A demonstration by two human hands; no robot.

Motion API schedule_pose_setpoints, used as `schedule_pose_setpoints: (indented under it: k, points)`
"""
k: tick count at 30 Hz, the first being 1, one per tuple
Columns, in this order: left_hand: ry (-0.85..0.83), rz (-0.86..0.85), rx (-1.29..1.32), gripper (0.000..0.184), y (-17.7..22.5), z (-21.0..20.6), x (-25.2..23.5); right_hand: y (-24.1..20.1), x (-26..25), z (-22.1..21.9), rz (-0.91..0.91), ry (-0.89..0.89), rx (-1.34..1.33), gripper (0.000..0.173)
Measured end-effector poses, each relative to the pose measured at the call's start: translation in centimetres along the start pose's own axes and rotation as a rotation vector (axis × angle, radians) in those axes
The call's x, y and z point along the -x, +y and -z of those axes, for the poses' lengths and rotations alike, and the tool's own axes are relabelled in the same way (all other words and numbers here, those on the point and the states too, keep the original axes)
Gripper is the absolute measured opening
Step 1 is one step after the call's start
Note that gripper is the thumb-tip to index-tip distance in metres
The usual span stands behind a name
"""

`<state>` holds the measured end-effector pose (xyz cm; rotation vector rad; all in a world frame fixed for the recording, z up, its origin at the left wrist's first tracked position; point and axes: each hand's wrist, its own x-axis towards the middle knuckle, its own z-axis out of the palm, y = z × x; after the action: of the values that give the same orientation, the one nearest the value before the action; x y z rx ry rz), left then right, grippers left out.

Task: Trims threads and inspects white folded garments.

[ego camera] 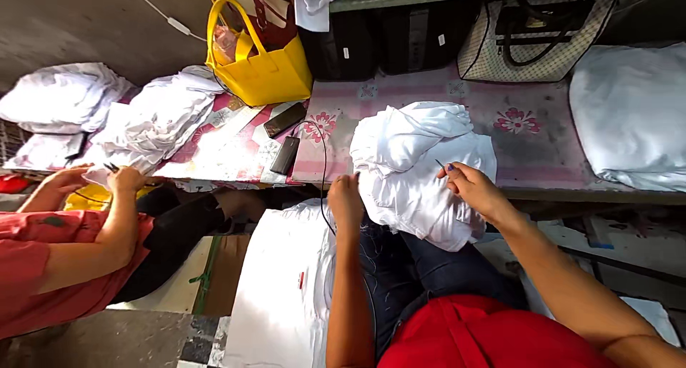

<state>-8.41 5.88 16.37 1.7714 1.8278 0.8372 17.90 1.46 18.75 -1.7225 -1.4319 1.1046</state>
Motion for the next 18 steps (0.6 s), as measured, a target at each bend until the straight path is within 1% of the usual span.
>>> schedule_pose_setpoints:
  k: [3, 5, 6, 7, 8, 10, 11, 12, 13, 14, 15, 16, 18]
  points:
    - [-0.052, -0.023, 0.157, 0.041, 2.2, -3.8, -1.0, -1.5, -0.5, -2.5, 0.03, -0.059, -0.013, 0.038]
    - [-0.044, -0.052, 0.295, 0.027, 1.0, -5.9, -2.1, -1.7, -0.3, -3.1, 0.059, -0.043, -0.017, 0.036]
    - [-0.048, -0.048, 0.37, 0.023, -0.3, -6.0, -2.5, -1.5, -0.1, -2.6, 0.073, -0.013, -0.017, 0.035]
    - [-0.032, -0.023, 0.437, 0.024, -1.9, -5.3, -2.8, -1.1, 0.1, -1.6, 0.084, 0.035, -0.018, 0.033]
    - [0.029, 0.019, 0.497, 0.024, -3.6, -4.2, -2.9, -0.5, 0.3, -0.1, 0.093, 0.111, -0.019, 0.031]
    - [0.221, 0.133, 0.613, 0.022, -6.5, -1.8, -2.8, 1.9, 0.2, 3.4, 0.086, 0.31, -0.038, 0.028]
    - [0.298, 0.199, 0.643, 0.023, -7.3, -1.3, -2.8, 3.2, -0.2, 5.2, 0.063, 0.406, -0.063, 0.028]
    - [0.319, 0.249, 0.652, 0.028, -7.6, -1.2, -2.8, 4.3, -0.9, 6.8, 0.037, 0.486, -0.088, 0.03]
    - [0.286, 0.272, 0.665, 0.034, -7.4, -1.6, -2.8, 5.1, -1.7, 7.9, 0.006, 0.54, -0.103, 0.036]
    - [0.22, 0.263, 0.688, 0.038, -6.9, -2.5, -2.7, 5.8, -2.6, 8.4, -0.04, 0.546, -0.117, 0.041]
    - [0.145, 0.233, 0.711, 0.04, -6.3, -3.9, -2.7, 6.4, -3.4, 8.4, -0.105, 0.502, -0.148, 0.044]
    - [0.093, 0.197, 0.721, 0.041, -5.5, -5.4, -2.8, 6.8, -4.1, 7.6, -0.15, 0.459, -0.172, 0.046]
    - [0.079, 0.165, 0.683, 0.04, -4.0, -7.5, -3.4, 7.1, -5.4, 5.3, -0.155, 0.417, -0.096, 0.044]
